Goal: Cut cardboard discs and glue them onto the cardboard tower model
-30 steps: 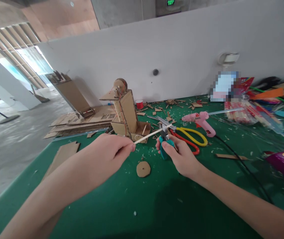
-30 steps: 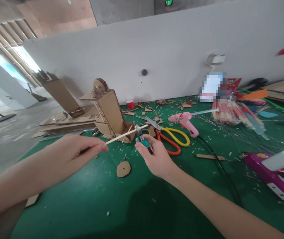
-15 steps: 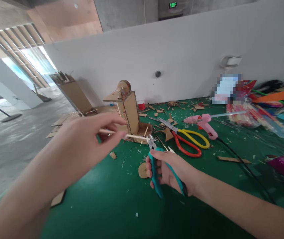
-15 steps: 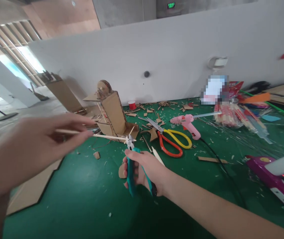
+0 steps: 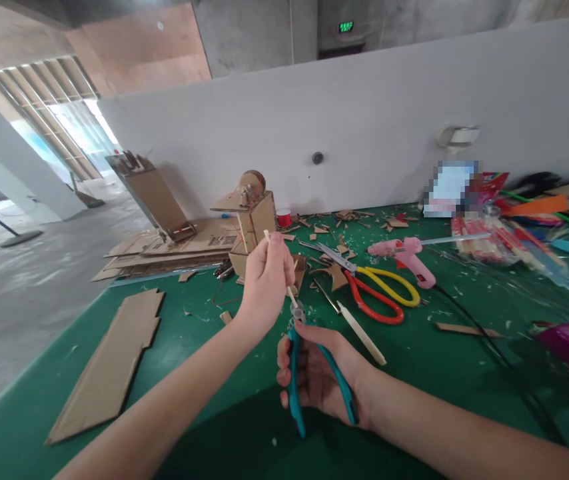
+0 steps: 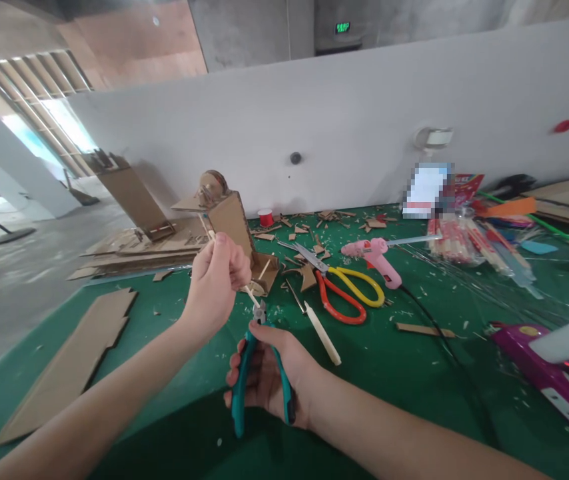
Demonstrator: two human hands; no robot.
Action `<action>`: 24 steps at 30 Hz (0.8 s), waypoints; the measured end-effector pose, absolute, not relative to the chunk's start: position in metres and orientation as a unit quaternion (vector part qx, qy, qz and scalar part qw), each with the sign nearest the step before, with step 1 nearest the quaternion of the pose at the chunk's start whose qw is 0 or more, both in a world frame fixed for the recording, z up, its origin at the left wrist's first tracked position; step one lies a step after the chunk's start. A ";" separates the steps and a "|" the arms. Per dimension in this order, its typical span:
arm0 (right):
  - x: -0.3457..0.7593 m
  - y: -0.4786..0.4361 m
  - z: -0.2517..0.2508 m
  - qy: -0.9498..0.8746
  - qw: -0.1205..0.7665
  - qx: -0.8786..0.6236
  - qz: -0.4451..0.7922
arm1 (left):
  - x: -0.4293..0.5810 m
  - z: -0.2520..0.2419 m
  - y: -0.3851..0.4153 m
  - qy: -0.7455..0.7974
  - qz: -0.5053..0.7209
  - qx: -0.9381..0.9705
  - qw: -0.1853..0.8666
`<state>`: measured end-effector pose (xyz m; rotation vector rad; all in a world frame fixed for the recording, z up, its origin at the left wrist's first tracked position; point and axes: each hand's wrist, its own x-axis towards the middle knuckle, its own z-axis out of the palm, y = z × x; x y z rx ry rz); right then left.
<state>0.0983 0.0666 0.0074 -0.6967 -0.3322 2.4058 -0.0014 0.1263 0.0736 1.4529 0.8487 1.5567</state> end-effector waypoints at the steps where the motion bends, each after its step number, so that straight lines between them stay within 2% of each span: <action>1: 0.098 0.067 0.008 -0.121 0.302 -0.270 0.906 | 0.000 0.072 0.128 0.337 0.625 0.570 0.413; 16: 0.096 0.072 0.014 -0.067 0.314 -0.274 0.907 | 0.016 0.064 0.139 0.316 0.679 0.509 0.424; 20: 0.097 0.070 0.011 -0.070 0.311 -0.260 0.911 | 0.012 0.065 0.141 0.304 0.695 0.523 0.389; 24: 0.100 0.067 0.010 -0.104 0.349 -0.248 0.898 | 0.001 0.074 0.142 0.287 0.703 0.541 0.362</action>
